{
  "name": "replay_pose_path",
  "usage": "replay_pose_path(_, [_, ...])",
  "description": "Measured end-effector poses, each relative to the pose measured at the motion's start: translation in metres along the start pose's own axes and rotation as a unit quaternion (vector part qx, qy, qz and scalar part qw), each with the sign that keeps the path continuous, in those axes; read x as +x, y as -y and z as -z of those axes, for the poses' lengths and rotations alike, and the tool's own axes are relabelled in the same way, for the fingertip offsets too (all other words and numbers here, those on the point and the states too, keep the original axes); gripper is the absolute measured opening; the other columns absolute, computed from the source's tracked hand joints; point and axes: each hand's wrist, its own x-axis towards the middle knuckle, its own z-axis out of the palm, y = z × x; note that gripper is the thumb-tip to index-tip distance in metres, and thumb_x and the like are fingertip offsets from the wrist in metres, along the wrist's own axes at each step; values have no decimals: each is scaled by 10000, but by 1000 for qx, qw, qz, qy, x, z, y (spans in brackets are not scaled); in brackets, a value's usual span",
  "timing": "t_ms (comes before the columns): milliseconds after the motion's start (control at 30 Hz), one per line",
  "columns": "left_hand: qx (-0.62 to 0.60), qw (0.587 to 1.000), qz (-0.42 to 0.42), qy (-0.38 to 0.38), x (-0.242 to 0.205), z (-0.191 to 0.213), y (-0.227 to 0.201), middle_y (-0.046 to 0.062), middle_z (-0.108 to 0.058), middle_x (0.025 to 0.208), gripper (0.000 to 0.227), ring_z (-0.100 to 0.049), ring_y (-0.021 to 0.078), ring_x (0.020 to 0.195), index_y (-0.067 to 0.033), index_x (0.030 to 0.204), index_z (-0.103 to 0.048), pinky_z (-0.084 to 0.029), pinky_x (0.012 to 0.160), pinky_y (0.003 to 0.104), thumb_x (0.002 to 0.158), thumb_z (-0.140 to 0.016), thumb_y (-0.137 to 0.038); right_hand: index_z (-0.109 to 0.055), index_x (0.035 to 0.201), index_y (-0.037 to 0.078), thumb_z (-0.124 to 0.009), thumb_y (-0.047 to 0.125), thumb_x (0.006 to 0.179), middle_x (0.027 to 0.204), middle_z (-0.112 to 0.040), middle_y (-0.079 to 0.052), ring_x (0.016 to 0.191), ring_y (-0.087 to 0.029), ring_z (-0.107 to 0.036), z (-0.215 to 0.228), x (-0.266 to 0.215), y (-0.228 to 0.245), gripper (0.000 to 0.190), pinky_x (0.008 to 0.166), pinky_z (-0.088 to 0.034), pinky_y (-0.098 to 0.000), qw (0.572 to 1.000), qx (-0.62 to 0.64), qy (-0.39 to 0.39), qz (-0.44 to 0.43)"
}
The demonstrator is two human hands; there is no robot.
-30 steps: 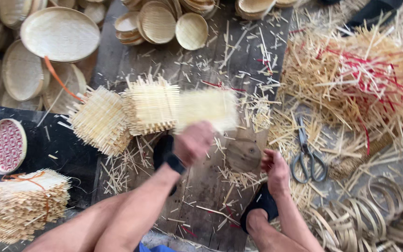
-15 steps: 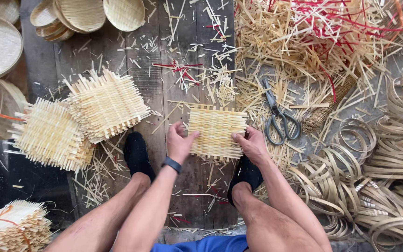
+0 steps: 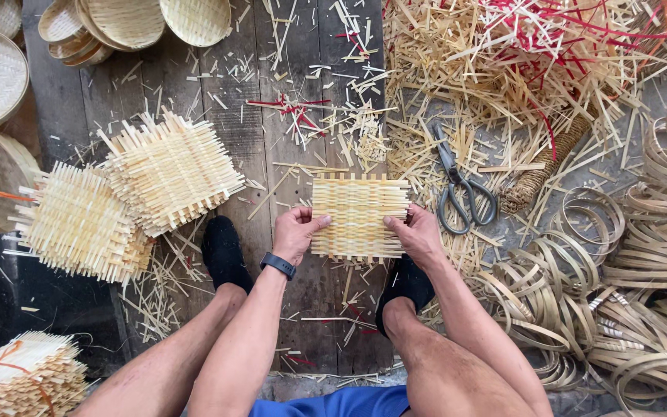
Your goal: The person weaves strips of bamboo together and trims the edges using shears to create circular basket bottoms.
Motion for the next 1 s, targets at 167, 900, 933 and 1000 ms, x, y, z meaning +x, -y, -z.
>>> replay_pose_path(167, [41, 998, -32, -29, -3, -4, 2, 100, -773, 880, 241, -702, 99, 741, 38, 967, -717, -578, 687, 229, 786, -862, -28, -743, 1103, 1, -811, 184, 869, 963, -776, -82, 793, -105, -687, -8, 1, 12, 305, 700, -566, -261, 995, -57, -68, -41])
replay_pose_path(900, [35, 999, -30, -22, 0, 1, 10, 77, -739, 1003, 462, -680, 105, 846, 47, 1192, -644, -555, 743, 235, 798, -847, -84, -763, 903, 19, -731, 120, 891, 783, -726, -60, 667, -113, -648, 184, -7, 5, 106, 634, -531, -255, 893, -133, -413, 120])
replay_pose_path(933, [48, 998, -22, -32, 1, 1, 10, 82, -726, 1015, 516, -672, 109, 858, 41, 1237, -612, -549, 741, 238, 800, -852, -90, -767, 893, 19, -731, 131, 892, 784, -733, -75, 677, -134, -644, 211, -9, 5, 118, 642, -522, -277, 859, -223, -445, 120])
replay_pose_path(1000, [55, 997, -9, -57, 1, 4, 7, 87, -704, 1039, 600, -666, 121, 874, 32, 1302, -566, -549, 734, 253, 795, -855, -108, -761, 909, 7, -705, 161, 940, 810, -732, -99, 715, -188, -673, 259, -10, -1, 166, 710, -544, -331, 823, -315, -458, 118])
